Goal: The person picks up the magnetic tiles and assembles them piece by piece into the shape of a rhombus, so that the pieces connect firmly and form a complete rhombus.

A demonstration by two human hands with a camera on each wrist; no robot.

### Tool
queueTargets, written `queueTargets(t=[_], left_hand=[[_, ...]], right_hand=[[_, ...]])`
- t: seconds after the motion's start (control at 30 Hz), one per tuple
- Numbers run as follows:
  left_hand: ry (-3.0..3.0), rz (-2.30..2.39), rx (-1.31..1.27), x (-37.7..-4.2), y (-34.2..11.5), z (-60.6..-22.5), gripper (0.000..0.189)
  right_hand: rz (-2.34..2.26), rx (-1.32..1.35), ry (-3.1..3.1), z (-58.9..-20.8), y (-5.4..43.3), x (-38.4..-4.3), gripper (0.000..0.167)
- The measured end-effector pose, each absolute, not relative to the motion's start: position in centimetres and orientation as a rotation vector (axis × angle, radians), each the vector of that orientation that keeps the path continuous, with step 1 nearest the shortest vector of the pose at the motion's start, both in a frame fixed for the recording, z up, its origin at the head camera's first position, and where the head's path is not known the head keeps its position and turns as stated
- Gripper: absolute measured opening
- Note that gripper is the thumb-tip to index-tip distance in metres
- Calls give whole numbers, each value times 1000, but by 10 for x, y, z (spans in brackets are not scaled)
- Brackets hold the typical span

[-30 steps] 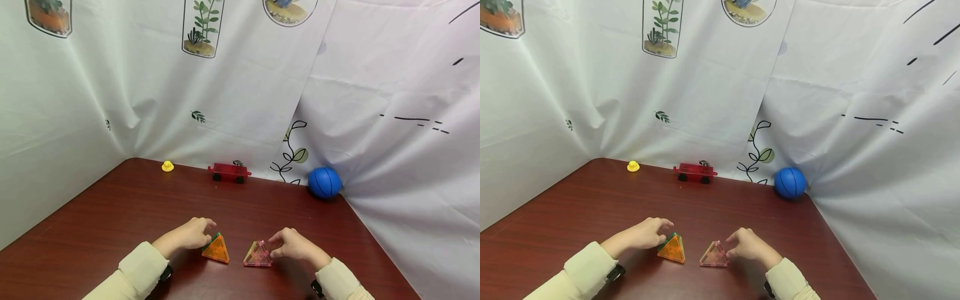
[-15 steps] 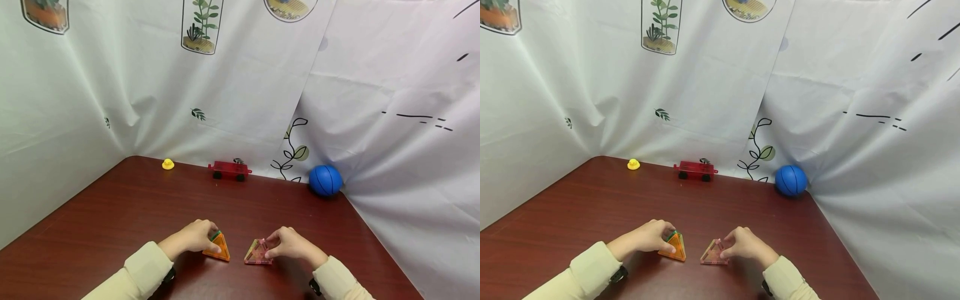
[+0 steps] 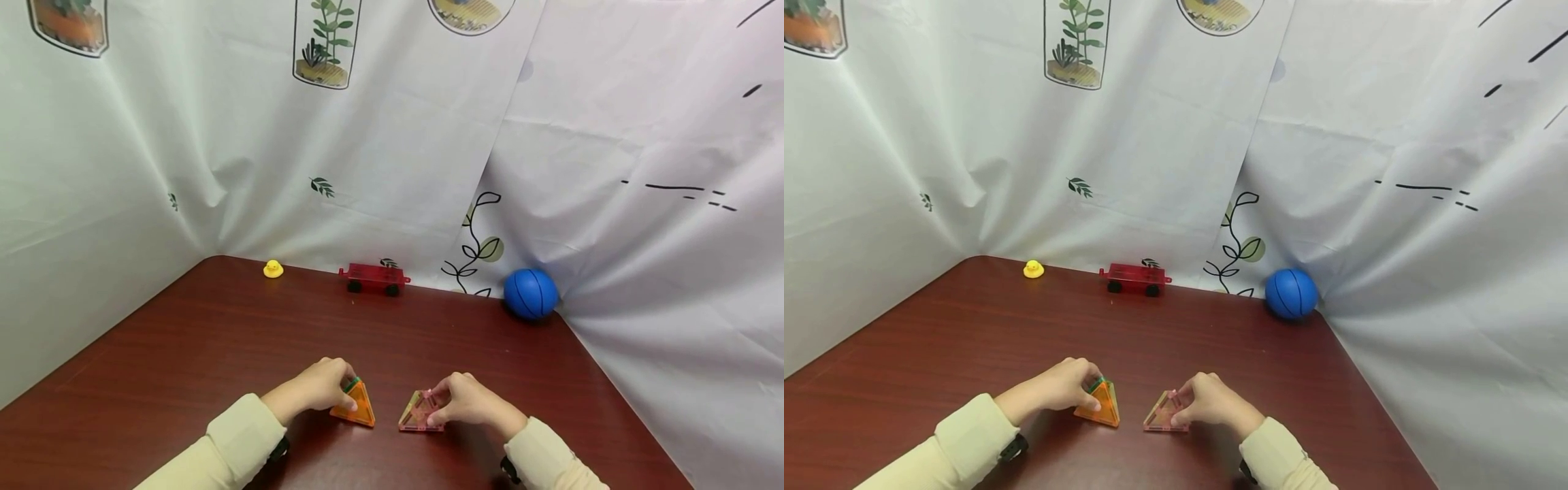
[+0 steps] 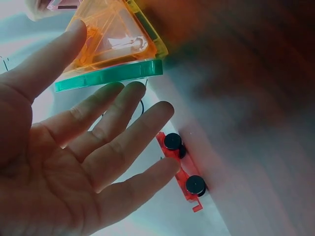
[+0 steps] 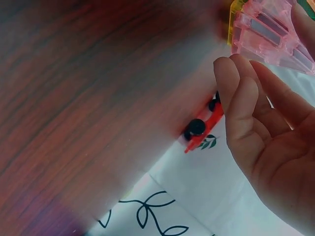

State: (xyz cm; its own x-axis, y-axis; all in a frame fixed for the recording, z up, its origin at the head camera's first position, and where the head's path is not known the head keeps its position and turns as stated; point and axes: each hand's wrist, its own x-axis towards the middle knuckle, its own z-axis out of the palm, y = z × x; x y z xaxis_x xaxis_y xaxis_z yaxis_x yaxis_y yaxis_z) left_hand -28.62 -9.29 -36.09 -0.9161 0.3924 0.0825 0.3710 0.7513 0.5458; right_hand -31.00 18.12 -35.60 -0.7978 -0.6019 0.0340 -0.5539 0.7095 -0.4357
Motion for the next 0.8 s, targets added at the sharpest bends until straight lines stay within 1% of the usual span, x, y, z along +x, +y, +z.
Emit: queueTargets(t=[0.17, 0.33, 0.6, 0.8], left_hand=[[2912, 890, 646, -287, -92, -361, 33], [2902, 892, 674, -288, -92, -360, 28], [2911, 860, 735, -289, -89, -359, 20], [2906, 857, 752, -290, -85, -359, 16]], right_hand=[[-646, -968, 2804, -356, 181, -312, 40], [-652, -990, 2782, -355, 181, -312, 38], [-709, -1009, 2719, -353, 178, -314, 29], [-723, -1049, 2701, -354, 174, -315, 27]])
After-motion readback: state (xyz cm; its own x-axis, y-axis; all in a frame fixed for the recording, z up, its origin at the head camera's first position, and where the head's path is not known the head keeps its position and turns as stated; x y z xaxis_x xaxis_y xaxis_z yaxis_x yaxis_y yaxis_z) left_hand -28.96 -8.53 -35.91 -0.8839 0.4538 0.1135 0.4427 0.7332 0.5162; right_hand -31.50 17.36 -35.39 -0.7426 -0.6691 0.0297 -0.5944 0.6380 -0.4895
